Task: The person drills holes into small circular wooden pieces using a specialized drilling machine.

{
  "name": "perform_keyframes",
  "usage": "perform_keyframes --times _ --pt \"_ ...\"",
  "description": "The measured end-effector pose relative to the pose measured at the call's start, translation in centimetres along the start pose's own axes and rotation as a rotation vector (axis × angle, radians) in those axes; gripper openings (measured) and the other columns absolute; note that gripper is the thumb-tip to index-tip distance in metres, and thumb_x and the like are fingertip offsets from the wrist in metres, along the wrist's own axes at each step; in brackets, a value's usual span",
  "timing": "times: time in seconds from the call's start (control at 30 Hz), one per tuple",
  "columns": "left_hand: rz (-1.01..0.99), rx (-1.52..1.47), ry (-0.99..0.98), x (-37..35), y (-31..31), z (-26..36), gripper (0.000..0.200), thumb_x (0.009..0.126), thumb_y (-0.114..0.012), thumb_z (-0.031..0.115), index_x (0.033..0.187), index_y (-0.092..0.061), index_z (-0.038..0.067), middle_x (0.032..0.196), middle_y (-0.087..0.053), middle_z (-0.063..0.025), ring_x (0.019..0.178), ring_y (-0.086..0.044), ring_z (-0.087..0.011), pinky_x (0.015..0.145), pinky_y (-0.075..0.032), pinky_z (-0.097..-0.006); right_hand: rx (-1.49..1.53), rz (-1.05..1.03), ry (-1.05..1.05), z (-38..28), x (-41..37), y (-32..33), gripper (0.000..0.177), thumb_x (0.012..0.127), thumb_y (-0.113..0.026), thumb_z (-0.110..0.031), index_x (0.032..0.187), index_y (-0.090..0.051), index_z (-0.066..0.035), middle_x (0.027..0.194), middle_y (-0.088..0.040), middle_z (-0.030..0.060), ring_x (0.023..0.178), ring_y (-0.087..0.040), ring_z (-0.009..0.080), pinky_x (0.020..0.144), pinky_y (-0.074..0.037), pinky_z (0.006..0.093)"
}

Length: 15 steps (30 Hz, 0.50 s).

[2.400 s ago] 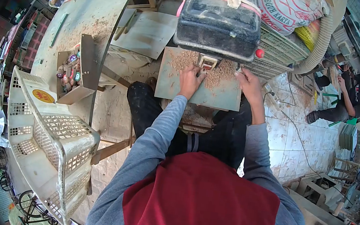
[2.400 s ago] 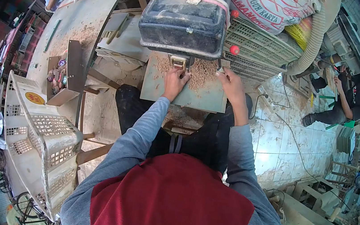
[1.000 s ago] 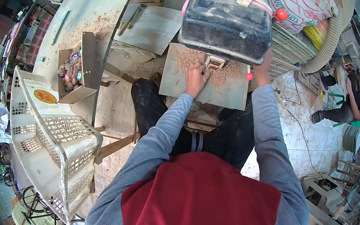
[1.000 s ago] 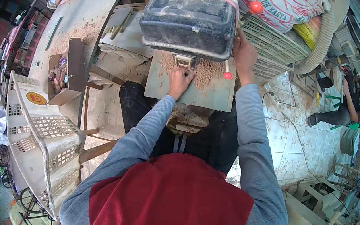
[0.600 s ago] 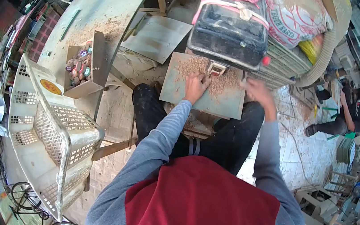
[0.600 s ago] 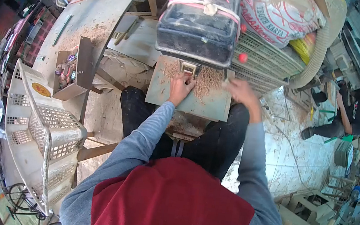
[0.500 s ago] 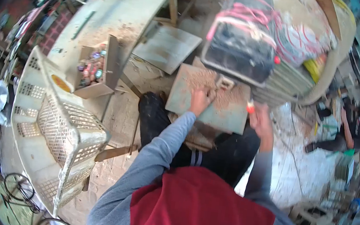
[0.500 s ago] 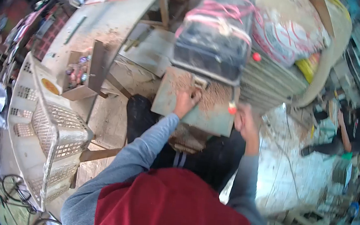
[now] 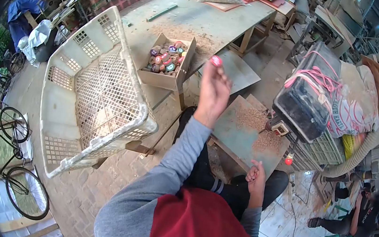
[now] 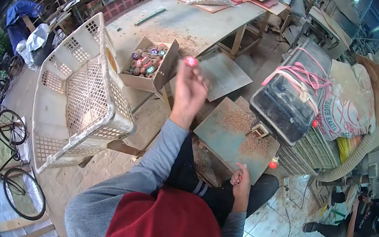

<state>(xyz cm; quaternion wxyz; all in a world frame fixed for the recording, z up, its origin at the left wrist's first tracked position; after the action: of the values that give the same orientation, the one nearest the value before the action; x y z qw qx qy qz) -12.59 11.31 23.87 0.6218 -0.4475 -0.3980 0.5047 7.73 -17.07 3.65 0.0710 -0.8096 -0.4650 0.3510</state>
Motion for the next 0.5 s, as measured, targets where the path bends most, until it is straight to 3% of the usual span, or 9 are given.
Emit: perform_keyframes --times 0.1,0.17,0.27,0.33,0.37,0.43,0.5 --pt "-0.028 -0.121 -0.093 1.6 -2.1 3.1 0.055 0.095 -0.050 0.061 0.114 -0.056 0.009 0.085 -0.053 0.0024 0.071 -0.049 -0.0124 0.067 -0.042 -0.0290 -0.015 -0.020 -0.020 0.6 0.3 -2.1 0.038 0.100 -0.051 -0.040 0.108 -0.063 -0.005 0.053 -0.035 -0.0040 0.044 -0.032 0.0082 0.043 -0.026 0.0251" --pt "0.043 -0.104 0.055 1.0 -1.9 2.1 0.064 0.094 -0.047 0.065 0.121 -0.054 0.008 0.085 -0.054 0.0020 0.072 -0.050 -0.0123 0.068 -0.043 -0.0294 -0.033 -0.081 -0.029 0.9 0.2 -3.0 0.040 0.100 -0.050 -0.043 0.108 -0.063 -0.006 0.057 -0.040 -0.0020 0.049 -0.038 0.0097 0.047 -0.031 0.0265" --pt "-0.035 0.265 0.193 -2.8 1.5 -2.4 0.059 0.097 -0.050 0.055 0.128 -0.052 0.005 0.086 -0.058 0.0005 0.075 -0.053 -0.0120 0.068 -0.043 -0.0280 0.240 -0.195 -0.089 1.6 -0.1 -5.2 0.045 0.099 -0.049 -0.048 0.110 -0.063 -0.007 0.063 -0.045 -0.0003 0.058 -0.044 0.0119 0.055 -0.035 0.0287" --pt "-0.161 0.773 0.322 -6.1 4.8 -5.7 0.031 0.096 -0.057 0.026 0.119 -0.064 0.006 0.091 -0.063 -0.0002 0.080 -0.057 -0.0098 0.074 -0.045 -0.0252 0.341 -0.090 -0.202 1.3 -0.6 -6.6 0.051 0.098 -0.046 -0.054 0.115 -0.060 -0.008 0.080 -0.050 0.0023 0.074 -0.049 0.0169 0.067 -0.040 0.0314" --pt "-0.288 0.942 0.385 -8.3 5.3 -7.2 0.030 0.095 -0.058 0.019 0.118 -0.066 0.002 0.096 -0.066 -0.0019 0.086 -0.059 -0.0110 0.081 -0.047 -0.0266 0.401 -0.016 -0.257 1.3 -1.3 -6.8 0.054 0.098 -0.044 -0.058 0.117 -0.058 -0.009 0.088 -0.052 0.0037 0.082 -0.052 0.0193 0.073 -0.042 0.0327" --pt "-0.626 1.240 0.469 -11.8 7.0 -9.5 0.033 0.090 -0.060 0.014 0.119 -0.064 -0.002 0.100 -0.067 -0.0057 0.091 -0.062 -0.0155 0.085 -0.048 -0.0299 0.386 -0.054 -0.263 0.4 -2.0 -7.7 0.060 0.097 -0.041 -0.062 0.122 -0.052 -0.009 0.100 -0.053 0.0055 0.093 -0.053 0.0215 0.082 -0.043 0.0358" --pt "-0.897 1.410 0.291 -14.0 7.7 -10.8 0.040 0.082 -0.063 0.010 0.121 -0.064 0.000 0.106 -0.068 -0.0144 0.097 -0.062 -0.0239 0.088 -0.049 -0.0353 0.420 -0.271 -0.192 0.7 -0.7 -6.9 0.067 0.095 -0.038 -0.068 0.126 -0.049 -0.009 0.104 -0.055 0.0062 0.095 -0.052 0.0210 0.085 -0.043 0.0374"
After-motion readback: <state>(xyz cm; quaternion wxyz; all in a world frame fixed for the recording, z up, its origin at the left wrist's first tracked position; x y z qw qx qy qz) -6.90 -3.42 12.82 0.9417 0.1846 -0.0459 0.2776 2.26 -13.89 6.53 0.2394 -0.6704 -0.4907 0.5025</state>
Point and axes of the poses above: each hand's wrist, its own x-axis towards the middle knuckle, its own y-axis out of the back of the hand, z = x × y, the point moved 6 cm from there along x, towards the middle knuckle
